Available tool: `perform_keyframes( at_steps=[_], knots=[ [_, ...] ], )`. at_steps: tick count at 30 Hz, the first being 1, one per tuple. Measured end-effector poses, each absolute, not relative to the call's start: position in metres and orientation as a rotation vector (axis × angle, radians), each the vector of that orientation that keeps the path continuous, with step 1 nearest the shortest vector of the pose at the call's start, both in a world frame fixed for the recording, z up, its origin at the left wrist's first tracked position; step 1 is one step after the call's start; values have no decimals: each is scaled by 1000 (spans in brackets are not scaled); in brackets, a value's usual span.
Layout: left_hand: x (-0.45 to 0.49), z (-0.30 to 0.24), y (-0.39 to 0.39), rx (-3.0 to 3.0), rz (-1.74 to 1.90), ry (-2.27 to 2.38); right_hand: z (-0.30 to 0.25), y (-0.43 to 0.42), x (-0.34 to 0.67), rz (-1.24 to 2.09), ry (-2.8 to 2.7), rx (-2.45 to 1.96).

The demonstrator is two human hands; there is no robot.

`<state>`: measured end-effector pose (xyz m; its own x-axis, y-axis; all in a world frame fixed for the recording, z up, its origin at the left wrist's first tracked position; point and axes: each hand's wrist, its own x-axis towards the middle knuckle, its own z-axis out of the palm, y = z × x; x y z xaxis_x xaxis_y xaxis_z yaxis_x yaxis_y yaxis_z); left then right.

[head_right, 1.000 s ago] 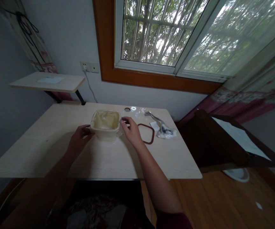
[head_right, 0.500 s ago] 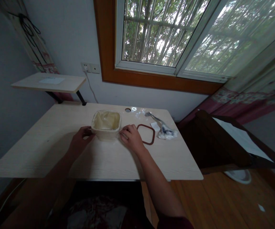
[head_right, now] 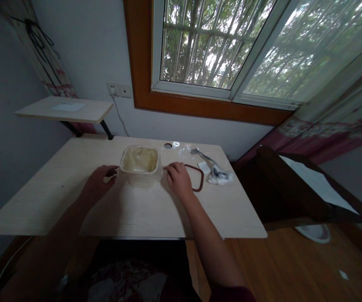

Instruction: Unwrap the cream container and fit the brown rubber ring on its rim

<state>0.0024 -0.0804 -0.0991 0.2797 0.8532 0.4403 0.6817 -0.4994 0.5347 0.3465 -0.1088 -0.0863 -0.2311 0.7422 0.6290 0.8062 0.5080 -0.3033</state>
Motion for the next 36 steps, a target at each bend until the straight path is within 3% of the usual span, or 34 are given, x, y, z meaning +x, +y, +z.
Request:
perform_keyframes(
  at_steps=[6,10,16,30,36],
  knots=[
    [7,-59,-72,2083,1364,1154,-51,-113,324,184,-1786,-1098],
    [24,-53,-55,2006,1264,837,-37,-103,303,340,-1935,-988],
    [43,-70,-40,1960,1046,793,-51,-82,294,456,-1974,-959],
    [43,-122,-40,1946,975,862,-97,-82,280,965,-1651,-888],
    [47,-145,-31,1999,1055,826,-99,-84,276,981,-1641,-841]
  ],
)
